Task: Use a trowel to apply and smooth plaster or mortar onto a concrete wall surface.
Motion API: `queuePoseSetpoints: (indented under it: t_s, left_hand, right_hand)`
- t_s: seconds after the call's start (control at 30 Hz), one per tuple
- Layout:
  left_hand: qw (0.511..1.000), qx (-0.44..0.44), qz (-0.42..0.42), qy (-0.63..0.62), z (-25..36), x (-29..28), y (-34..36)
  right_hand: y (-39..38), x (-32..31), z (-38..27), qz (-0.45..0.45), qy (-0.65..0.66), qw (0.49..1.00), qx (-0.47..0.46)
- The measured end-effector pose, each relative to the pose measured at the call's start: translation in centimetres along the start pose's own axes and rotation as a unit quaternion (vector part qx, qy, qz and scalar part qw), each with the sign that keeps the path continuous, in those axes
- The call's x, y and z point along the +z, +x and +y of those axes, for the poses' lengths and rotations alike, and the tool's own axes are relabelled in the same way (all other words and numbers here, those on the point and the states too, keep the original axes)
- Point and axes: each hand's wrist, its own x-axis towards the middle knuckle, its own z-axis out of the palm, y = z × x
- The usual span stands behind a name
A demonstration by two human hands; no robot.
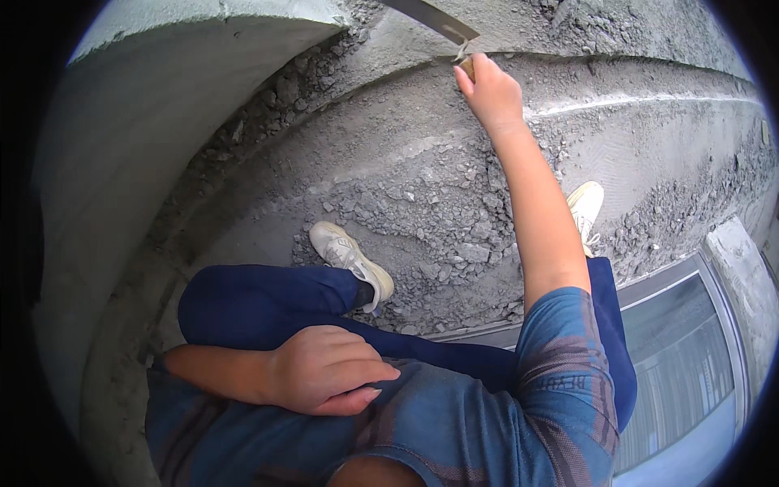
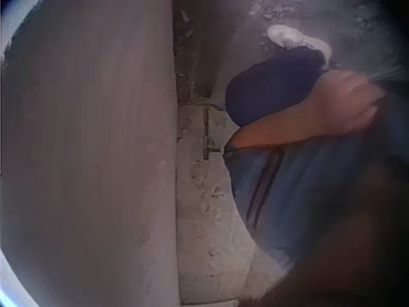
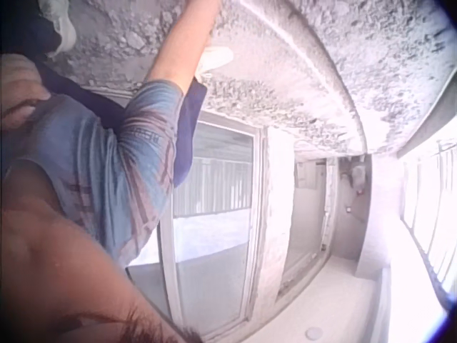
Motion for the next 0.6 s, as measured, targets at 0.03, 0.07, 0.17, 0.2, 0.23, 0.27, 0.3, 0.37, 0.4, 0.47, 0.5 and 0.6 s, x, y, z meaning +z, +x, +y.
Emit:
queuePoseSetpoints:
  t_s: [0.03,0.07,0.17,0.2,0.23,0.27,0.3,0.37,0.4,0.47,0.5,0.6]
  left_hand:
    - [1.000,0.000,-0.002,-0.002,0.0,0.0,-0.1]
    - [1.000,-0.005,0.002,-0.002,0.0,0.0,-0.3]
    - [1.000,-0.001,0.001,-0.012,-0.1,0.0,-0.3]
    - [1.000,-0.003,-0.005,-0.012,-0.1,-0.1,-0.4]
    - [1.000,-0.004,-0.011,-0.013,-0.1,-0.1,-0.5]
    - [1.000,-0.004,-0.010,-0.015,-0.1,0.1,-0.5]
    - [1.000,-0.002,-0.006,-0.013,-0.1,0.1,-0.5]
    - [1.000,-0.003,0.001,-0.010,0.0,0.1,-0.7]
    - [1.000,-0.002,-0.007,-0.008,-0.1,0.0,-0.8]
    - [1.000,-0.005,-0.010,-0.005,-0.2,0.0,-1.1]
    - [1.000,0.007,-0.011,-0.011,-0.4,0.2,-1.3]
    - [1.000,0.016,-0.012,-0.012,-0.3,0.5,-1.5]
  right_hand:
    - [-1.1,0.8,-1.5,-0.046,-0.011,0.999,-0.024]
    - [-1.2,1.7,-1.8,-0.049,-0.006,0.998,-0.028]
    - [0.0,2.1,0.5,-0.071,-0.062,0.983,-0.157]
    - [1.2,1.7,1.4,-0.082,-0.087,0.980,-0.160]
    - [2.3,1.1,1.7,-0.098,-0.095,0.977,-0.163]
    - [3.3,0.5,1.9,-0.114,-0.104,0.974,-0.167]
    - [4.2,0.3,1.6,-0.133,-0.095,0.975,-0.151]
    - [6.0,-1.2,1.0,-0.141,-0.108,0.978,-0.109]
    - [7.1,-2.0,1.0,-0.149,-0.126,0.979,-0.066]
    - [9.2,-4.0,3.3,-0.090,-0.160,0.983,-0.028]
    - [9.9,-5.8,5.5,-0.040,-0.181,0.981,0.047]
    - [10.0,-8.2,7.1,0.065,-0.146,0.972,0.175]
